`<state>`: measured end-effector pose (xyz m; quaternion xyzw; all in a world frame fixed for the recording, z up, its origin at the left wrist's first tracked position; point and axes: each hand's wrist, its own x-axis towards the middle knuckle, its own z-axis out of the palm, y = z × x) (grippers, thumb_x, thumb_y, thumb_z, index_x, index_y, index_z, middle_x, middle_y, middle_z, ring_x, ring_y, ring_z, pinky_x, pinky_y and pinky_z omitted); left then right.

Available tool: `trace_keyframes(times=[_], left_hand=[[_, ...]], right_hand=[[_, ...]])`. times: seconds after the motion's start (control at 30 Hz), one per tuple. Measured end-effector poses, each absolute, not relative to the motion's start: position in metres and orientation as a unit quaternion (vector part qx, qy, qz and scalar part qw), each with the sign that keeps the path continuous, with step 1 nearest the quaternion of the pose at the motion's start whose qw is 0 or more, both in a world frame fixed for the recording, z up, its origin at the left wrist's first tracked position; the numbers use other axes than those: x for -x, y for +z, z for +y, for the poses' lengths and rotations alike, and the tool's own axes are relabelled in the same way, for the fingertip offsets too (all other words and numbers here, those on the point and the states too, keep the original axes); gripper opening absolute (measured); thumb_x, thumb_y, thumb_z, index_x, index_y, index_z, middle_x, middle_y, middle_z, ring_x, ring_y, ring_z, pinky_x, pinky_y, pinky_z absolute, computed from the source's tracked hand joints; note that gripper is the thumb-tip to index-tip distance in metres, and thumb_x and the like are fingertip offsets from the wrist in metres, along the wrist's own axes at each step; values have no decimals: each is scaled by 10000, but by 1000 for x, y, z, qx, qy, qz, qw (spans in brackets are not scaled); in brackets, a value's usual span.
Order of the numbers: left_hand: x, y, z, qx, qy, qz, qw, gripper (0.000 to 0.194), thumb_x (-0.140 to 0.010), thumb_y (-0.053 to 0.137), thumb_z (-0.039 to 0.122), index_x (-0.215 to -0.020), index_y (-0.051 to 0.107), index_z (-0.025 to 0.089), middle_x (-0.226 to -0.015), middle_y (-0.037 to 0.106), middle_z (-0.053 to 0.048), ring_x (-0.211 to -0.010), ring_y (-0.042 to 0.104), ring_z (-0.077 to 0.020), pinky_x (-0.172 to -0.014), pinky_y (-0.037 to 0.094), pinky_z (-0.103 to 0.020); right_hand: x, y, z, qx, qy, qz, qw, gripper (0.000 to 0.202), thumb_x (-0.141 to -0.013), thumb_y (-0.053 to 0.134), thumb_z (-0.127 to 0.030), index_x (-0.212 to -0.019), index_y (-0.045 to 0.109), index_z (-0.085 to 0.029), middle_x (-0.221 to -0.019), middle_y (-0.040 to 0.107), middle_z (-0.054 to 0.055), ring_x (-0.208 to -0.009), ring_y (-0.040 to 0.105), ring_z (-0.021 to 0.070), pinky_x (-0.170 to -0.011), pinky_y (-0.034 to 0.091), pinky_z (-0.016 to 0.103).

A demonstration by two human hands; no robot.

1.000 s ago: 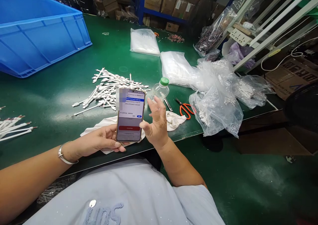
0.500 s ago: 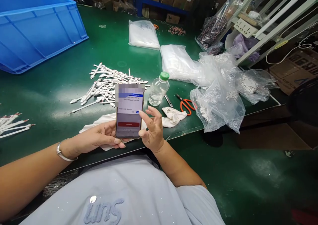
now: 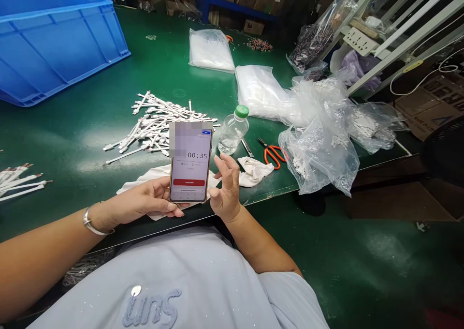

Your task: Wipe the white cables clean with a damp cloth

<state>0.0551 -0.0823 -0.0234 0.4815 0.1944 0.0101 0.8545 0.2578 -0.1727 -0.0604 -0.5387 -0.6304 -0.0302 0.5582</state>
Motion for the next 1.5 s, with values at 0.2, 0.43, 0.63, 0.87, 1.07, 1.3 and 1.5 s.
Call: trace_keyframes(times=[0.2,0.43,0.63,0.87,1.07,1.3,1.5], left_hand=[[-56,-23,-82,-476,7,195,858,602,-744,701,140,-1296,468,201,-1217,655,-129,-915,692,-162,-710,503,-200],[-56,-22,-82,-470,15,187,863,536,-749,700,119,-1244,508,197,-1079,707,-87,-840,699,-132,-714,506,-185],[-56,-25,-82,-478,16,193,857,587,-753,707,138,-1292,486,202,-1232,642,-134,-927,693,-171,-706,509,-200],[-56,-25,-82,-473,19,185,862,524,-755,705,132,-1239,511,187,-1078,697,-102,-829,700,-141,-697,508,-185],[-56,-23,-82,-477,18,188,859,563,-730,722,143,-1247,504,182,-1067,698,-102,-835,693,-145,-708,505,-200],[-57,-20,-83,-480,21,193,855,525,-729,704,120,-1220,527,183,-1064,708,-99,-834,697,-151,-711,509,-210],[-57,-19,-83,-477,17,203,855,581,-729,699,102,-1268,493,177,-1103,701,-109,-819,707,-144,-696,523,-195]], right_hand=[[-258,-62,-172,532,0,-619,578,583,-931,252,-632,-1425,368,-345,-1335,394,111,-1042,561,226,-633,538,332],[-259,-62,-172,529,18,-619,580,569,-935,255,-622,-1412,378,-337,-1294,424,110,-977,577,213,-607,531,331],[-258,-62,-171,520,38,-612,594,559,-932,287,-621,-1401,395,-338,-1281,435,104,-964,584,202,-606,527,318],[-259,-64,-172,530,38,-608,589,581,-926,269,-640,-1384,412,-312,-1267,456,109,-949,586,201,-612,527,319],[-259,-64,-173,529,43,-607,591,577,-926,279,-636,-1377,419,-304,-1267,457,110,-943,588,203,-612,525,322],[-260,-67,-174,552,49,-603,574,596,-918,237,-655,-1360,414,-298,-1264,461,119,-932,591,216,-617,524,345],[-260,-69,-174,559,75,-595,572,643,-908,245,-672,-1394,355,-266,-1231,513,131,-936,597,220,-660,524,358]])
